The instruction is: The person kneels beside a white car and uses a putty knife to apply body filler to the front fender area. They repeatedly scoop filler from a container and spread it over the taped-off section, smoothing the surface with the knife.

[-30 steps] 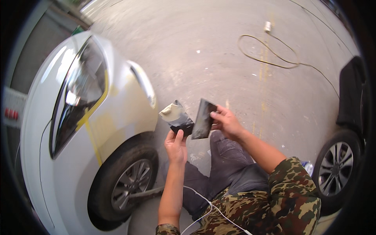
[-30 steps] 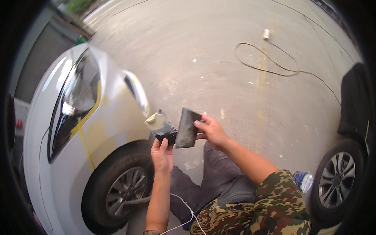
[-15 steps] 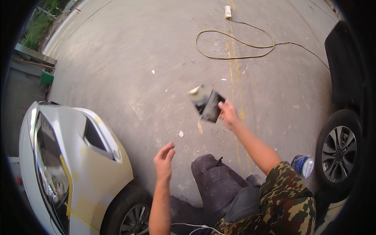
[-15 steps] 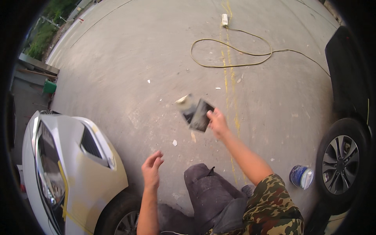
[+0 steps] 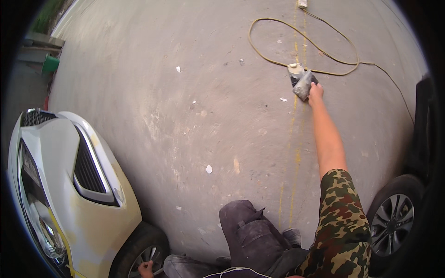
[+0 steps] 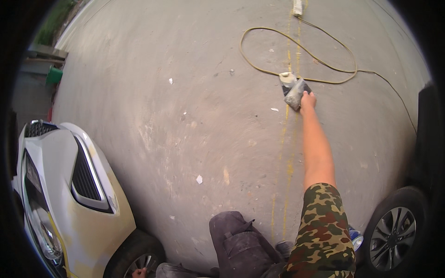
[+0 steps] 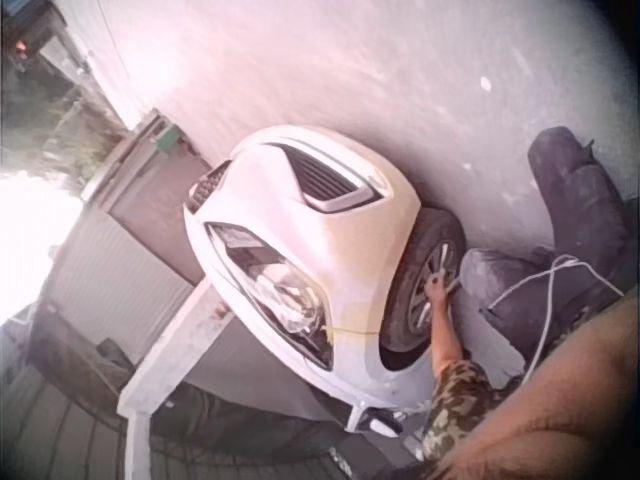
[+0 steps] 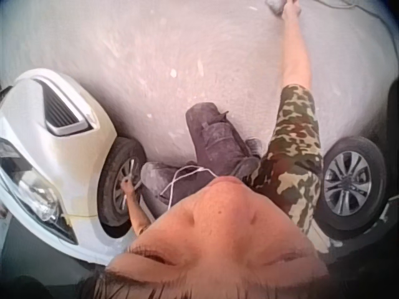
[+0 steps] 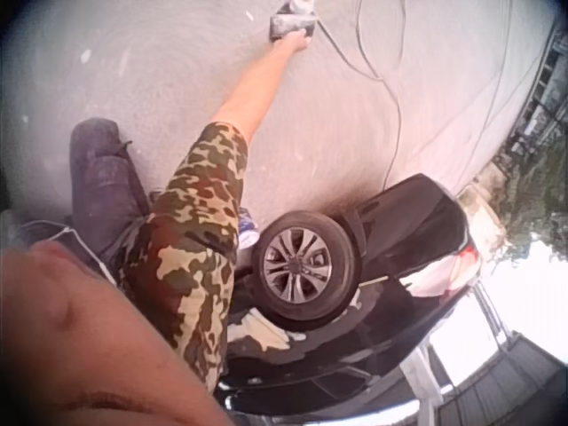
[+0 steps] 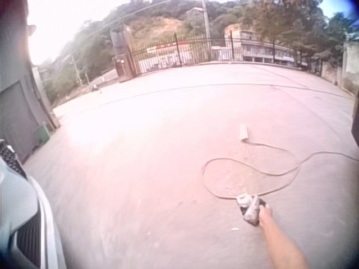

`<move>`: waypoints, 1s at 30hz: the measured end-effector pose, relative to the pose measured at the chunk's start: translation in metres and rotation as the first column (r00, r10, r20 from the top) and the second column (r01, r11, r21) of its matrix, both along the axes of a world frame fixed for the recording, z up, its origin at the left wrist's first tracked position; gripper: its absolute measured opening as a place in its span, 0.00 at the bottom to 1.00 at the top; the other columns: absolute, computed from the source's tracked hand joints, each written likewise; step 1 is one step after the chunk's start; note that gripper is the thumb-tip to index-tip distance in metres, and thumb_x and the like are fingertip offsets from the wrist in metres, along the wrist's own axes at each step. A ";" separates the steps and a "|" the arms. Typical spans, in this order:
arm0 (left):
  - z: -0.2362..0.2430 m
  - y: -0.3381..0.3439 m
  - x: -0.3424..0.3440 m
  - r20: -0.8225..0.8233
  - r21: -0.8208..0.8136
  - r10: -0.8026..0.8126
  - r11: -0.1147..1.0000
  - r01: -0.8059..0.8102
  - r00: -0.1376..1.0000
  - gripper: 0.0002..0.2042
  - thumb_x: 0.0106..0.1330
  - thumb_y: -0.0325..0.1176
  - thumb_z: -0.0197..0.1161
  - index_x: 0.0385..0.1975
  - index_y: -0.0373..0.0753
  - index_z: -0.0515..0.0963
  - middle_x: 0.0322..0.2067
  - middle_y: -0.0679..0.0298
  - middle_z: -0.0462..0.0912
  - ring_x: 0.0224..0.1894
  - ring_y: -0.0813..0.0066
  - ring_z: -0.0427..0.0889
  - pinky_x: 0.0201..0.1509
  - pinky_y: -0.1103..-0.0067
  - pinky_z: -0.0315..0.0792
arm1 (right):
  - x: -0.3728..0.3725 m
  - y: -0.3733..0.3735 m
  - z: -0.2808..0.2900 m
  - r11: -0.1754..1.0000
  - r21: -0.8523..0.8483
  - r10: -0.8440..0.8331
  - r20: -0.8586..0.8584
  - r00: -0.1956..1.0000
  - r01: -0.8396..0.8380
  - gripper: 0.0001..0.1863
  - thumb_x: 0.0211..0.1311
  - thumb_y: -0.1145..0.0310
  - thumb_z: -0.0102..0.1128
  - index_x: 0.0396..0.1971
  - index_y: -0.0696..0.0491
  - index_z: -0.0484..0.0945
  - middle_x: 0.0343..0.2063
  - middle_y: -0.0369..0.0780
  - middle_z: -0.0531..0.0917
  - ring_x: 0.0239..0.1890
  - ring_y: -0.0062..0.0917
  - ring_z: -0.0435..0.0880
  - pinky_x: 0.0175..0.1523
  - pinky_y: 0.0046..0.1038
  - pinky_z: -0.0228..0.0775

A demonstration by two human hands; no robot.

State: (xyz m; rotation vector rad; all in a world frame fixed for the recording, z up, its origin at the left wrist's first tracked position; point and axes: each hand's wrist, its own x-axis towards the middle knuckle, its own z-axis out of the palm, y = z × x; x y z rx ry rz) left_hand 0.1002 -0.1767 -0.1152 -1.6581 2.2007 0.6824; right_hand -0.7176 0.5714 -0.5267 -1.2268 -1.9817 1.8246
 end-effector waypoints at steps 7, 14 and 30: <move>0.039 0.057 0.131 -0.254 -0.167 -0.046 0.986 0.004 0.966 0.13 0.69 0.33 0.63 0.23 0.33 0.78 0.22 0.61 0.81 0.27 0.73 0.77 0.33 0.72 0.71 | 0.047 0.090 -0.012 0.611 0.723 0.009 0.403 0.915 -0.324 0.34 0.68 0.45 0.57 0.65 0.55 0.73 0.64 0.51 0.75 0.68 0.41 0.72 0.70 0.39 0.64; -0.037 0.226 0.127 0.010 -0.357 0.176 0.920 -0.161 0.984 0.27 0.67 0.54 0.65 0.21 0.30 0.80 0.17 0.48 0.74 0.19 0.66 0.70 0.29 0.63 0.65 | 0.022 0.089 0.032 0.563 0.634 0.570 0.165 0.805 -0.529 0.21 0.72 0.53 0.56 0.48 0.55 0.86 0.38 0.42 0.90 0.41 0.31 0.87 0.49 0.34 0.76; -0.240 0.146 0.079 -0.897 0.113 0.282 0.892 -0.438 0.342 0.22 0.63 0.47 0.74 0.32 0.30 0.77 0.29 0.52 0.83 0.33 0.73 0.80 0.40 0.73 0.74 | 0.226 -0.053 0.251 0.084 0.517 0.961 0.183 0.206 -0.852 0.15 0.72 0.62 0.61 0.38 0.61 0.83 0.31 0.38 0.85 0.37 0.20 0.83 0.46 0.24 0.74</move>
